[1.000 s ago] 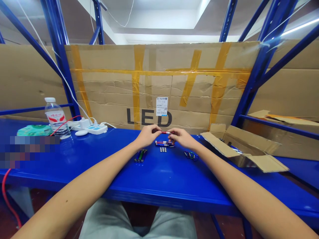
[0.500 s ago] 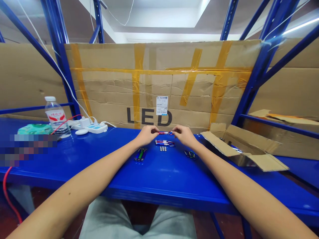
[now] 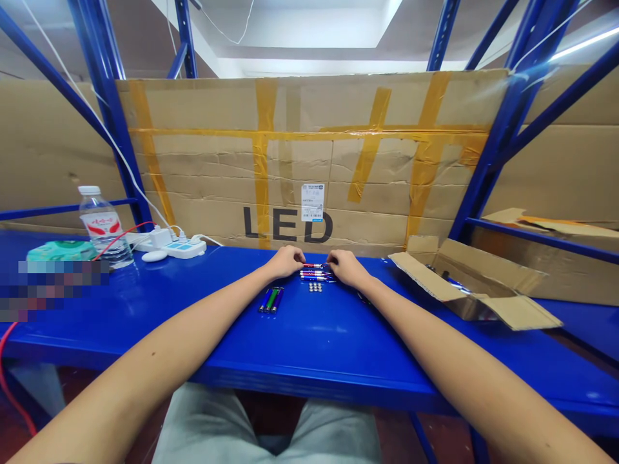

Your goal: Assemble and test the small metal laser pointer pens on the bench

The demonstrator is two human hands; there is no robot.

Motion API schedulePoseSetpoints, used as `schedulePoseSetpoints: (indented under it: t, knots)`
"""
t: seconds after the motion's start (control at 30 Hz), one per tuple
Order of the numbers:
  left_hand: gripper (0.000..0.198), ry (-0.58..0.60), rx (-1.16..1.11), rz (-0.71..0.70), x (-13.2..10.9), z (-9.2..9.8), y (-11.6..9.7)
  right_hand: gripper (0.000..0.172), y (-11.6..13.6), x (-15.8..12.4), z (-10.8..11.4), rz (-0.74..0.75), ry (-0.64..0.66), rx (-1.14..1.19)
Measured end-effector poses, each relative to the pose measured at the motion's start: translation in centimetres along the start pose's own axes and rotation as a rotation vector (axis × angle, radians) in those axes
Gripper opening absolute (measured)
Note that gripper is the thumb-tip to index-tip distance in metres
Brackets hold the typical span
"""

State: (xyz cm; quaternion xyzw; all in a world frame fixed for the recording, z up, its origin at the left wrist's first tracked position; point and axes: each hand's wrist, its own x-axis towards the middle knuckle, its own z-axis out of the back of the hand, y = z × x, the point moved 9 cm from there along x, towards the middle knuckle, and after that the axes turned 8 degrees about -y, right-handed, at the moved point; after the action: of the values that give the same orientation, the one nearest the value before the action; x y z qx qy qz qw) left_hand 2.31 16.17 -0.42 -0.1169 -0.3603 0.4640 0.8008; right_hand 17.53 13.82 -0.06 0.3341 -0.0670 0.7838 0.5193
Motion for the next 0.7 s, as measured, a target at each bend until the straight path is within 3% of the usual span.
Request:
schedulePoseSetpoints:
  t: [0.37,0.7]
  knots:
    - [0.020,0.083,0.015,-0.003,-0.1,-0.7,-0.2,0.019,0.6,-0.5,-0.4,-0.004,0.115,0.023]
    - [0.024,0.133,0.005,-0.062,-0.2,-1.3,-0.7,0.028,1.1,-0.7,-0.9,0.038,0.139,0.090]
